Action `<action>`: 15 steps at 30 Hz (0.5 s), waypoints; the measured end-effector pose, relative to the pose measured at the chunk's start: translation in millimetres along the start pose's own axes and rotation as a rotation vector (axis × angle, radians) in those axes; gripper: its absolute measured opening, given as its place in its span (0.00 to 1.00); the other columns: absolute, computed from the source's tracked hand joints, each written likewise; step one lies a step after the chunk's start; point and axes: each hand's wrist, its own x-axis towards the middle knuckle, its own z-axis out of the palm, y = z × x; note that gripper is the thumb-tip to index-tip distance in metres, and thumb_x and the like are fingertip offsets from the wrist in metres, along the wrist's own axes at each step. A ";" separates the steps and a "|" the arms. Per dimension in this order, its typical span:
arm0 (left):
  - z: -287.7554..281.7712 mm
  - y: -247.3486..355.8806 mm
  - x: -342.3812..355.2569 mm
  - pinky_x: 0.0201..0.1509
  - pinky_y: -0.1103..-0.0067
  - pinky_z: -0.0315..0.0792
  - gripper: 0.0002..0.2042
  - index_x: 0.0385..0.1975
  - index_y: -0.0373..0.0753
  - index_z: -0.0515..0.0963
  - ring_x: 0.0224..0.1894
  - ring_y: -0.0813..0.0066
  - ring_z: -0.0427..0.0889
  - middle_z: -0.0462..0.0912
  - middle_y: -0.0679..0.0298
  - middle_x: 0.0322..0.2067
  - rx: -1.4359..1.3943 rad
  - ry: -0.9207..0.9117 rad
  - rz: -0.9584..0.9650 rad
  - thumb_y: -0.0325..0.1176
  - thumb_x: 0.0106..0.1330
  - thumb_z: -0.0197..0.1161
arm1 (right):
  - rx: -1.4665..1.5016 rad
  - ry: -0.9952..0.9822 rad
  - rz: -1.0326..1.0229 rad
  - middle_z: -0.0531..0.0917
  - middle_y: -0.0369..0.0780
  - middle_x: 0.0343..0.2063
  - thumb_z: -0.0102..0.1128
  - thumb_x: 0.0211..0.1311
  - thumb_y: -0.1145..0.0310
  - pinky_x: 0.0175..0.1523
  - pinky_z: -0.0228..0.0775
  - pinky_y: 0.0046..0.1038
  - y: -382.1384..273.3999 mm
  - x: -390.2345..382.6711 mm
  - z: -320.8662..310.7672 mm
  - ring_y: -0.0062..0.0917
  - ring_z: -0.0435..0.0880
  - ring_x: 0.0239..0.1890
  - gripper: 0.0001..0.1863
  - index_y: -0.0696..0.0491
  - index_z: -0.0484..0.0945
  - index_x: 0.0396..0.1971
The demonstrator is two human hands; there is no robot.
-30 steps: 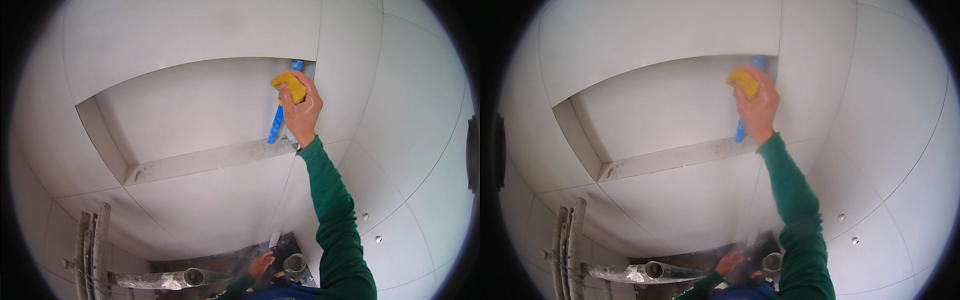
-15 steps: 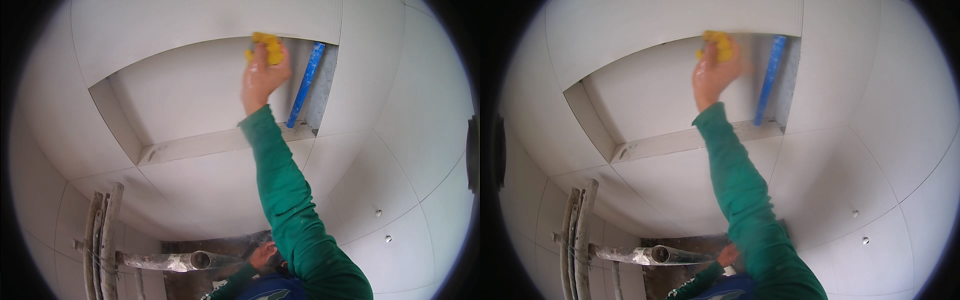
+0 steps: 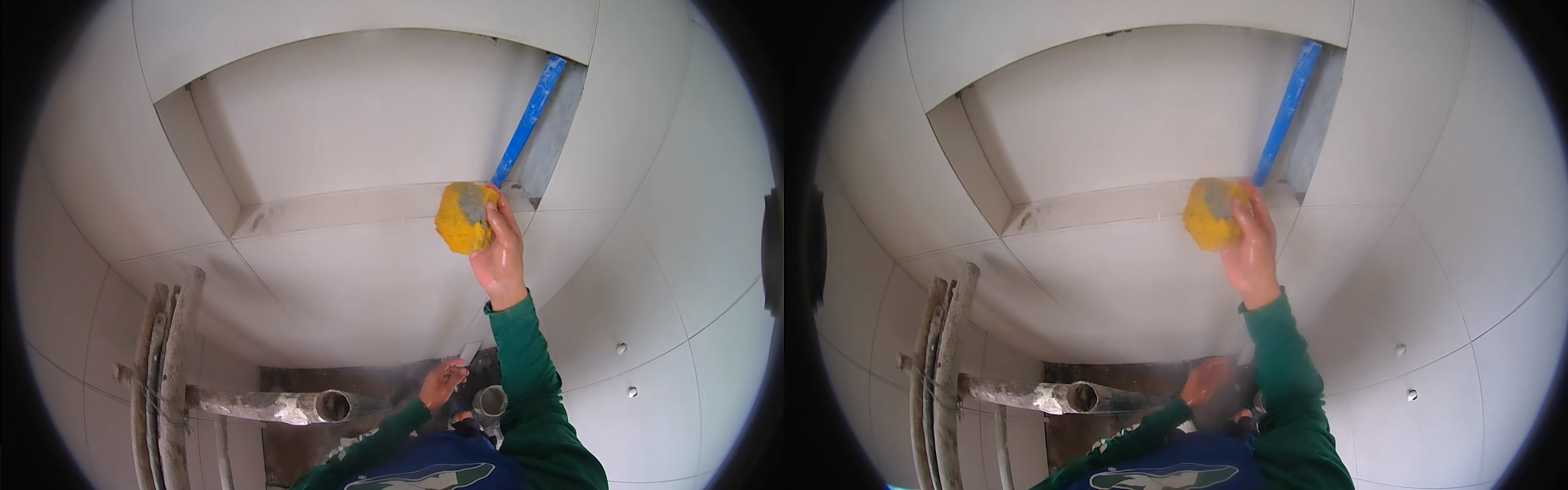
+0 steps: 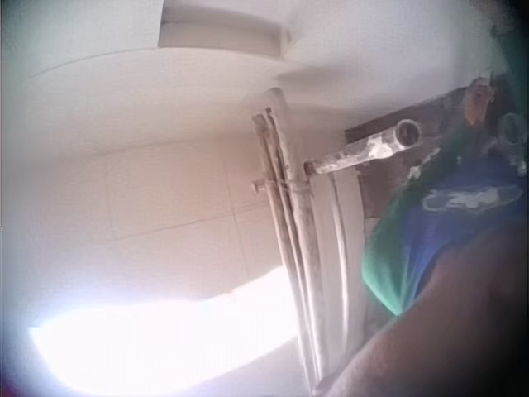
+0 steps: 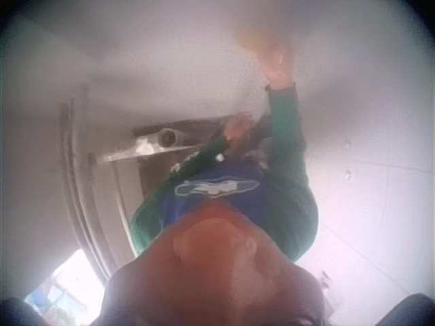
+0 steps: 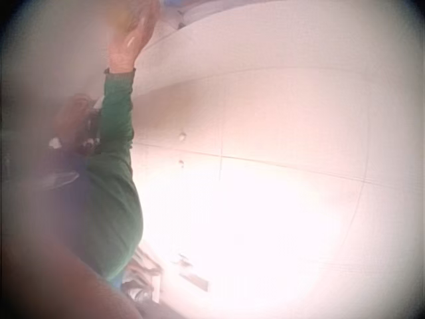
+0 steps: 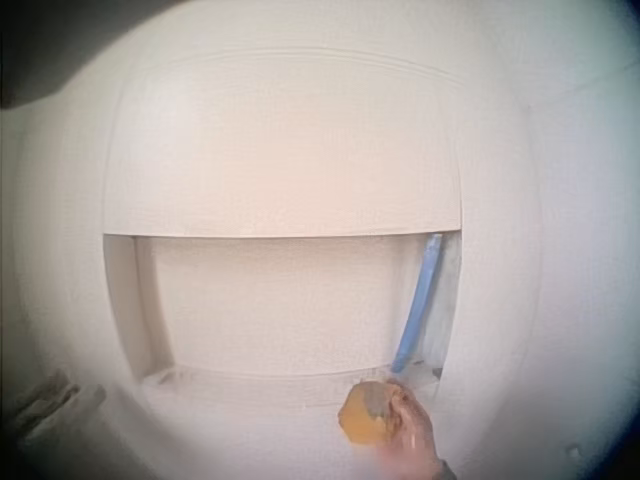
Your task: The person spreads cement onto a rectangular tile using a trowel, then lifts and places the tile into a recessed niche in the wall. They press the tile into place, use a blue plastic spacer to align it, and wipe the edges with a yellow sponge.
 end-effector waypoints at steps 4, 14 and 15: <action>20.1 20.2 20.4 0.51 0.78 0.74 0.18 0.56 0.31 0.69 0.42 0.75 0.81 0.82 0.60 0.41 -0.169 0.020 -0.046 0.34 0.73 0.58 | 0.106 0.095 0.061 0.72 0.39 0.56 0.59 0.67 0.70 0.63 0.68 0.32 -7.5 -40.4 -8.6 0.27 0.71 0.59 0.26 0.55 0.64 0.62; 30.7 51.6 -10.7 0.52 0.79 0.73 0.17 0.56 0.31 0.70 0.43 0.78 0.78 0.79 0.63 0.41 -0.115 0.107 0.068 0.33 0.72 0.59 | -1.423 -0.242 -1.230 0.79 0.46 0.48 0.69 0.49 0.81 0.53 0.77 0.33 5.5 1.2 13.1 0.40 0.80 0.51 0.23 0.57 0.78 0.48; 29.7 53.5 -14.0 0.52 0.79 0.72 0.17 0.56 0.32 0.70 0.43 0.79 0.78 0.79 0.63 0.41 -0.095 0.123 0.058 0.33 0.72 0.59 | -1.483 -0.346 -1.350 0.79 0.46 0.49 0.70 0.47 0.82 0.52 0.78 0.33 6.1 17.2 21.6 0.41 0.80 0.51 0.22 0.56 0.79 0.46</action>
